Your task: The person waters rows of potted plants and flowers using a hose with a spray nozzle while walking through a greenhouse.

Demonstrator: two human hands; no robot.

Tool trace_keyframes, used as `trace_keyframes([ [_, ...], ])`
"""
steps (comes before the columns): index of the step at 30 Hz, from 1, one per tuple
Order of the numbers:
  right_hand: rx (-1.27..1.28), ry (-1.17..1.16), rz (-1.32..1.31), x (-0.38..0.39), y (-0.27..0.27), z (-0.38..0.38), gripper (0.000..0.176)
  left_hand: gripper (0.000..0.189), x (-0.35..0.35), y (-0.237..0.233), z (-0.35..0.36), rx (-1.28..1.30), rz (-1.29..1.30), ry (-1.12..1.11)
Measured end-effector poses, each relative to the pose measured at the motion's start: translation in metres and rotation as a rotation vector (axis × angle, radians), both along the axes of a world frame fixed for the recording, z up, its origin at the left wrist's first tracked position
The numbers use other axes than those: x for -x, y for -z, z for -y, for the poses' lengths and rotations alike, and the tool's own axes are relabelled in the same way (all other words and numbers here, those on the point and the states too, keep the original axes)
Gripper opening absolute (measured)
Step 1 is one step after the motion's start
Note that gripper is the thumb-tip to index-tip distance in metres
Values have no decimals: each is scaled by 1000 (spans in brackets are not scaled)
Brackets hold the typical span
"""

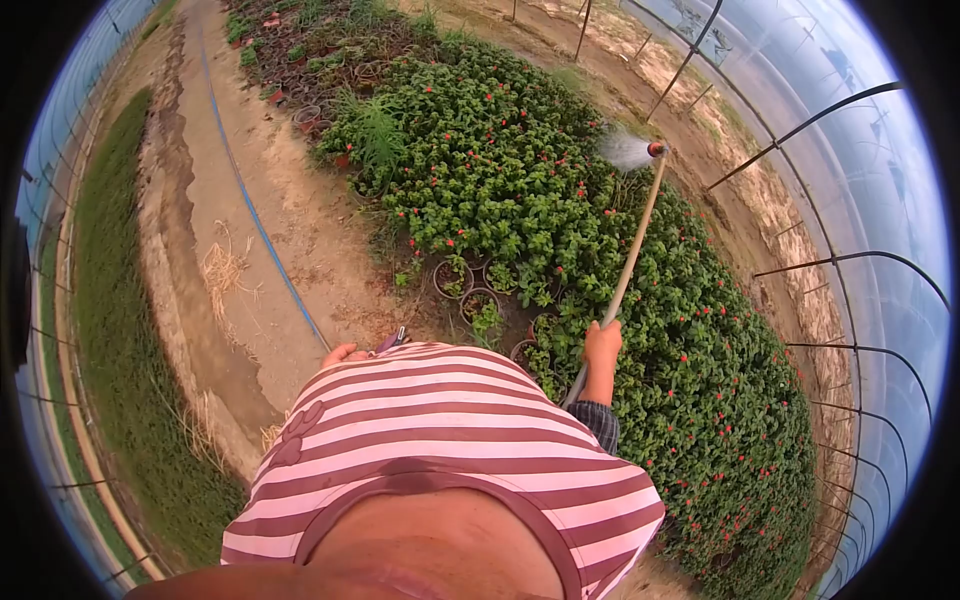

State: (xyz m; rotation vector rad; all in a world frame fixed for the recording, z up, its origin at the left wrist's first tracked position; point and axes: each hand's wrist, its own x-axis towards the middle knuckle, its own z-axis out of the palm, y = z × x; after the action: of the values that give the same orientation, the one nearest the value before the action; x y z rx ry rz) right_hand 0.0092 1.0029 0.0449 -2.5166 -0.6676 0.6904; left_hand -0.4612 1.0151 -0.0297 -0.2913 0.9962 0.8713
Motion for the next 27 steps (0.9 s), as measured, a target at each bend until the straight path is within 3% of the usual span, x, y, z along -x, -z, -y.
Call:
trace_keyframes([
  [2, -64, 10, -47, 2, 2, -1, 26, 26, 1, -5, 0, 4, -2, 8],
  [4, -167, 16, -143, 4, 2, -1, 22, 16, 14, 24, 5, -85, 228, 5],
  [5, -239, 18, -215, 8, -2, -1, 20, 24, 35, 84, 13, -192, 463, -10],
  [7, -349, 23, -336, 18, -14, -4, 18, 37, 41, 96, 16, -290, 716, -23],
  [8, -389, 28, -384, 25, -21, -7, 18, 34, 44, 101, 17, -280, 735, -22],
  [12, -544, -41, -644, 29, -27, -17, 19, 25, 36, 50, 10, -225, 777, 52],
  [15, -597, -90, -716, 37, -30, -27, 21, 26, 32, 46, 12, -105, 598, -47],
  [18, -554, -118, -653, 44, -32, -35, 19, 29, 24, 9, 7, 86, 646, -85],
  [24, -469, -117, -550, 48, -32, -45, 17, 29, 21, 2, 11, 61, 369, -69],
  [27, -471, -105, -544, 49, -35, -46, 18, 23, 30, 23, 19, -144, 757, -24],
])
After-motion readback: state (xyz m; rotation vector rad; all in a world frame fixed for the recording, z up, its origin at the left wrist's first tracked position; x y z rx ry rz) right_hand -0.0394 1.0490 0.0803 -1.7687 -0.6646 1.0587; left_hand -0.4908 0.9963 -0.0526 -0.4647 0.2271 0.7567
